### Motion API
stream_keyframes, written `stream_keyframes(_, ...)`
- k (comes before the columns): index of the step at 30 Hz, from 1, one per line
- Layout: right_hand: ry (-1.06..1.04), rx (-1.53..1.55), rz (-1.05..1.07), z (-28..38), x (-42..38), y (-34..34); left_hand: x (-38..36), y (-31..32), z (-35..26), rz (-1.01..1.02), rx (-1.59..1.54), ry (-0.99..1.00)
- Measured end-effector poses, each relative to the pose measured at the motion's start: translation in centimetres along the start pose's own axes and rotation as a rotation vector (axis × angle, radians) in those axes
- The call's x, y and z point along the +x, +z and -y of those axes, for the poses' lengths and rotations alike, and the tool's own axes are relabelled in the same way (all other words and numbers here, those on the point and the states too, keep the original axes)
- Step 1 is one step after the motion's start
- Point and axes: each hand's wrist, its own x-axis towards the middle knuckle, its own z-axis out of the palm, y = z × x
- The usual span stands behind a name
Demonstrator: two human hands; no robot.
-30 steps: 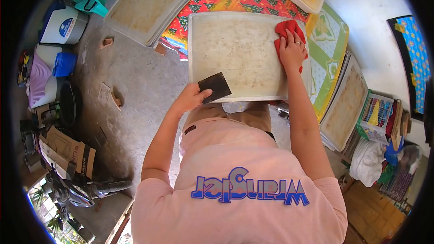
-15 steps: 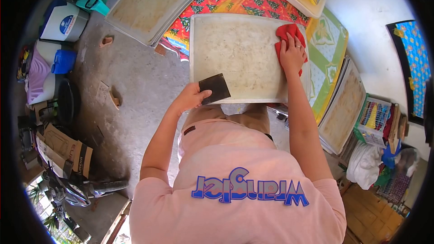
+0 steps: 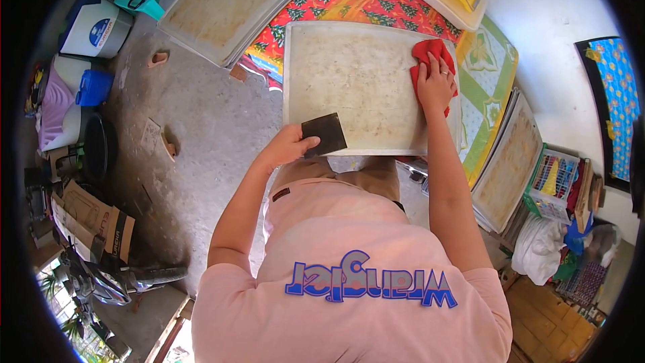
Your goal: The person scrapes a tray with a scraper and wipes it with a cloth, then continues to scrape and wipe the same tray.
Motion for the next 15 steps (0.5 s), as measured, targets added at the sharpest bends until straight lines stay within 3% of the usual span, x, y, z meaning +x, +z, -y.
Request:
stream_keyframes(6, -0.045, -0.035, -0.090, -0.1, 0.0, 0.3, -0.1, 0.4, -0.4, -0.042, -0.057, 0.080)
stream_keyframes(9, -0.047, -0.037, -0.093, -0.1, 0.0, 0.3, -0.8, 0.0, -2.3, -0.013, -0.023, -0.068)
stream_keyframes(15, -0.048, -0.036, -0.093, -0.2, 0.0, 0.4, 0.1, 0.0, -0.2, 0.049, -0.008, 0.032)
